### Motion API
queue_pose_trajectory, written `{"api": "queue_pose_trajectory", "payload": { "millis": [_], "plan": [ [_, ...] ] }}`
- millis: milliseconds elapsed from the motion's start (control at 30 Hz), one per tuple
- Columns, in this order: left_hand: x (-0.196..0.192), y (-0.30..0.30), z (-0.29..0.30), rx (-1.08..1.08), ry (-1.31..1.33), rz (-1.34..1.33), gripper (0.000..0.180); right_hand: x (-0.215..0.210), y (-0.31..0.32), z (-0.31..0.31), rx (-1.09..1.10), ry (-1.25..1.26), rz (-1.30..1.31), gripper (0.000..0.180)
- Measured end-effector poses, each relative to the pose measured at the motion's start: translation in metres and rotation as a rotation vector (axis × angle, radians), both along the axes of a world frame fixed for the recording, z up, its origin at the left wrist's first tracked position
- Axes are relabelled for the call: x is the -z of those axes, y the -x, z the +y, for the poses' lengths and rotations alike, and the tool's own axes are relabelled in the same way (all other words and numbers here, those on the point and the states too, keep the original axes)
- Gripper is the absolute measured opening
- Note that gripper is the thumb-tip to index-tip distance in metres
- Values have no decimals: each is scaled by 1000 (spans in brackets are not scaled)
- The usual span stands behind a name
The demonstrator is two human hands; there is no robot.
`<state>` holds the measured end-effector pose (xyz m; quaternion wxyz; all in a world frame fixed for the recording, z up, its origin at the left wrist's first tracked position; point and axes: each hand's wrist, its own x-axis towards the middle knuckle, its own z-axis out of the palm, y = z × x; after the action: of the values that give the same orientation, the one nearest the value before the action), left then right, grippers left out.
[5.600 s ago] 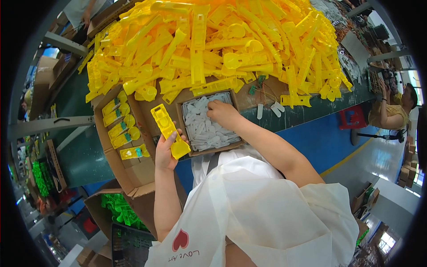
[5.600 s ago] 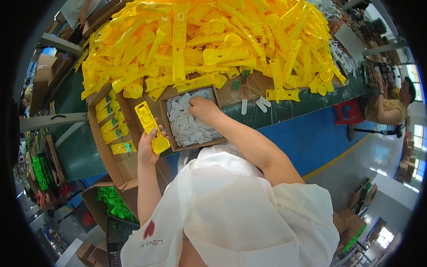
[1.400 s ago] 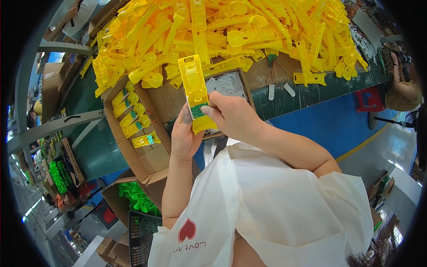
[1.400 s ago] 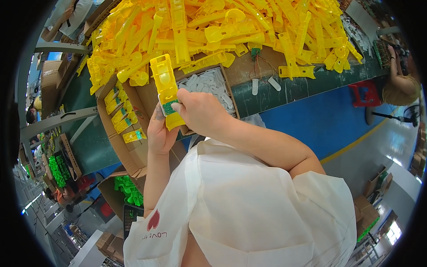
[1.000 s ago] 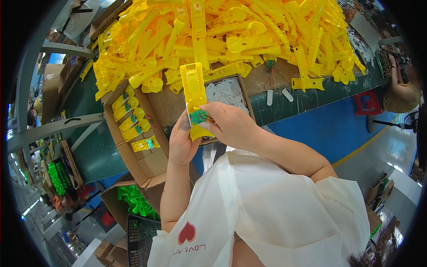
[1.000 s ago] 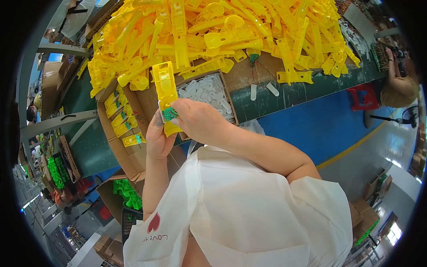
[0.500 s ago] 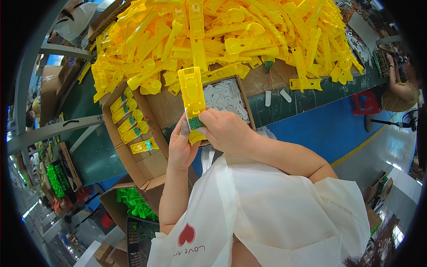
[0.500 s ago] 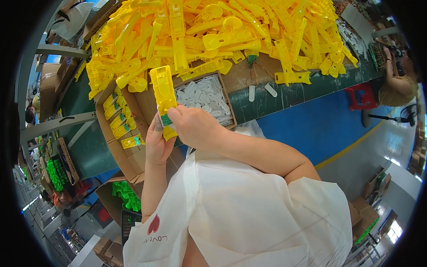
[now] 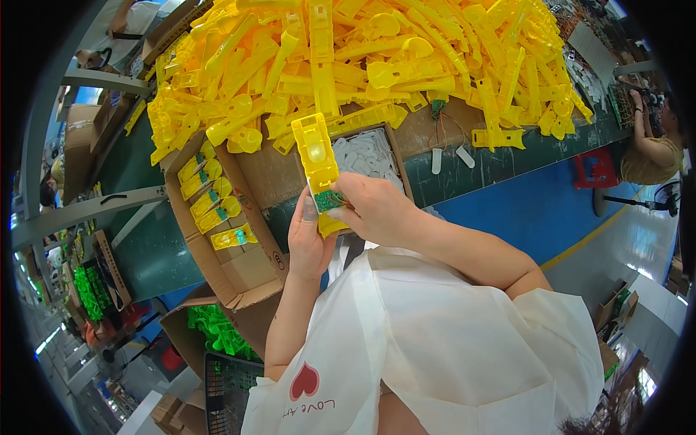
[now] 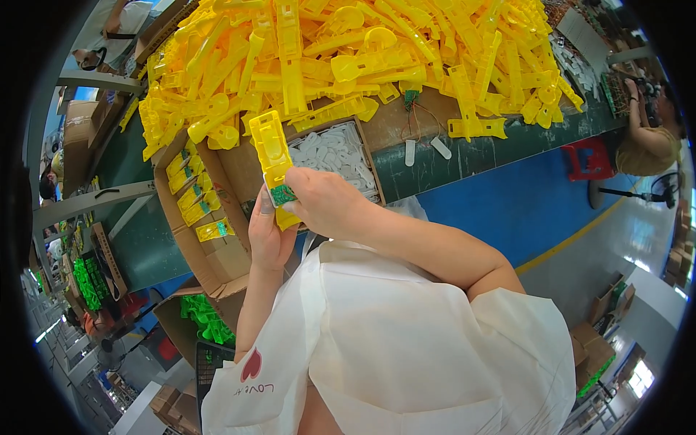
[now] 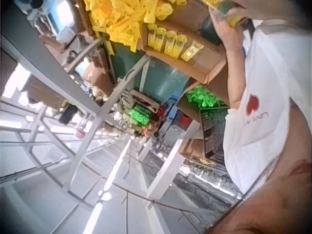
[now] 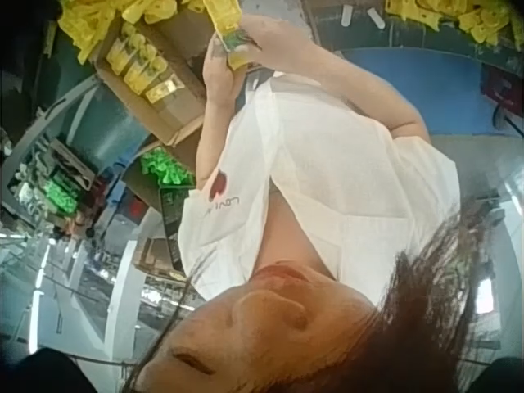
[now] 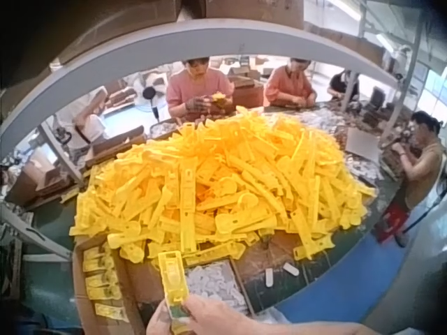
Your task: Assembling small electronic components into yellow plastic housings on an assembly line.
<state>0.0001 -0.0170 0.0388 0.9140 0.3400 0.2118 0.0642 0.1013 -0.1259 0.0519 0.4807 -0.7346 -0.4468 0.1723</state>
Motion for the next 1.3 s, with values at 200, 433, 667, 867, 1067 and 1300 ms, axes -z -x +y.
{"api": "queue_pose_trajectory", "payload": {
  "millis": [200, 433, 667, 867, 1067, 1300],
  "plan": [
    [-6, -7, -11, -73, -311, 55, 44, 9, 5, 1, 1, 7, -60, 20],
    [-8, -7, -6, -38, -660, -43, 42, -5, 11, -5, 9, -7, -170, 28],
    [-18, -10, -3, -40, -875, -48, 37, -10, 4, -10, 136, -114, 899, 17],
    [-14, -2, -5, -19, -921, -36, 36, -9, 7, -7, 92, -129, 963, 12],
    [-6, 4, -11, -93, -909, 0, 33, -3, 1, -5, 6, 19, 1040, 9],
    [-11, 0, -21, -260, -742, -60, 26, 2, 13, -6, -43, -302, 1030, 14]
  ]
}}
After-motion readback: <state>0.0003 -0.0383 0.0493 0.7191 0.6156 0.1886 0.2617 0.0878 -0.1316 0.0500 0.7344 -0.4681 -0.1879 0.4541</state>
